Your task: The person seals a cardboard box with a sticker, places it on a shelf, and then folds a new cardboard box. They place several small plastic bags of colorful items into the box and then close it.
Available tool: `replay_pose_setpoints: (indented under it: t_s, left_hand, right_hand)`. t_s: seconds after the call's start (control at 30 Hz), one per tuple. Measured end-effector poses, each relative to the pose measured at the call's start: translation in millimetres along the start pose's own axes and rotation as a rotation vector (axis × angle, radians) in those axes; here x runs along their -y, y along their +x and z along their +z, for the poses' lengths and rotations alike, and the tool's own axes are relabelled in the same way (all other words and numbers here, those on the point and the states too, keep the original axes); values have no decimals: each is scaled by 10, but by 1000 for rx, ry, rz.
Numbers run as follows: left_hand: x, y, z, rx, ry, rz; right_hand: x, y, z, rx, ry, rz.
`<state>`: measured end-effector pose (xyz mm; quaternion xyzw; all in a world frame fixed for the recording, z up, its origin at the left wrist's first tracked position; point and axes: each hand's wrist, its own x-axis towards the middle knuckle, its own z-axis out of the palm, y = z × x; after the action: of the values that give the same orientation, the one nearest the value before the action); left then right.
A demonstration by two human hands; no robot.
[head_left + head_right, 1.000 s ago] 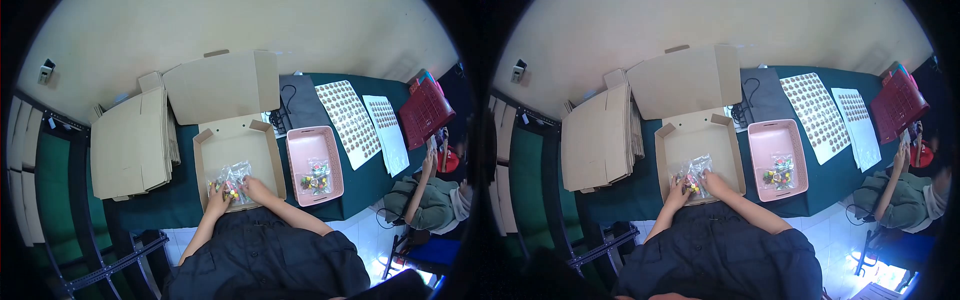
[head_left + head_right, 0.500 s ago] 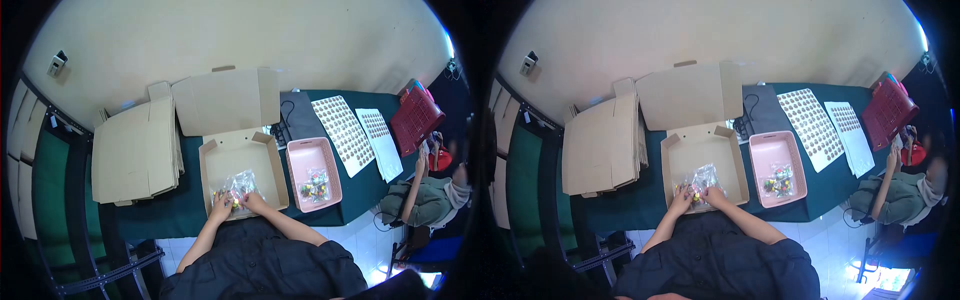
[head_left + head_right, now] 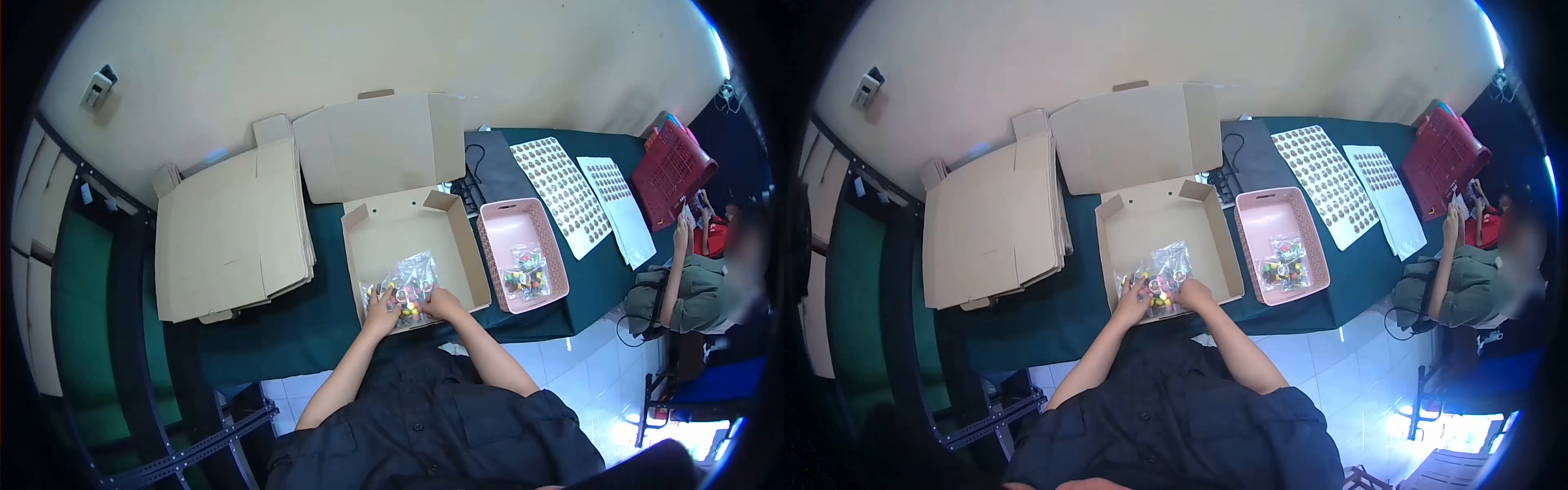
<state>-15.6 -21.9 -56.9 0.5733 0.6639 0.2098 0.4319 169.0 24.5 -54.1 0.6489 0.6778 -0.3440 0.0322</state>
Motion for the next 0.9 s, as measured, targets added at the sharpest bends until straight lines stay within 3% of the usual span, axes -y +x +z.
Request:
replay_pose_setpoints:
  t_s: [0.07, 0.13, 0.23, 0.3, 0.33, 0.4, 0.43, 0.5, 0.63, 0.77, 0.83, 0.9]
  left_hand:
    - [-23, -41, -20, -28, -38, 5]
    - [-33, -114, -17, -81, 46, 54]
    - [-368, -393, -193, -220, 151, 161]
    - [-358, -445, -220, -184, 121, 122]
    - [-363, -443, -226, -156, 89, 110]
    - [-327, -451, -221, -172, 139, 133]
    - [-312, -454, -226, -144, 117, 122]
    - [-276, -449, -222, -158, 107, 138]
    - [-226, -399, -151, -143, 94, 104]
    - [-236, -327, -163, -68, 175, 86]
    - [-212, -348, -175, -54, 178, 76]
    - [-216, -334, -181, -49, 153, 66]
  right_hand:
    - [25, -14, -98, 158, 102, -117]
    - [72, -5, -237, 170, 215, -156]
    - [8, 129, -258, 59, 363, 42]
    - [5, 236, -255, -375, 486, 39]
    - [-1, 263, -251, -370, 489, 48]
    - [-4, 292, -219, -1025, -85, -302]
    - [-19, 272, -213, -1020, -82, -301]
    - [15, 160, -269, -267, 449, 44]
    - [-77, 143, -193, -80, 304, 107]
    - [-183, 300, -51, -128, 202, 50]
    - [-101, 269, -98, 121, 542, 133]
    - [-166, 318, -46, 129, 512, 124]
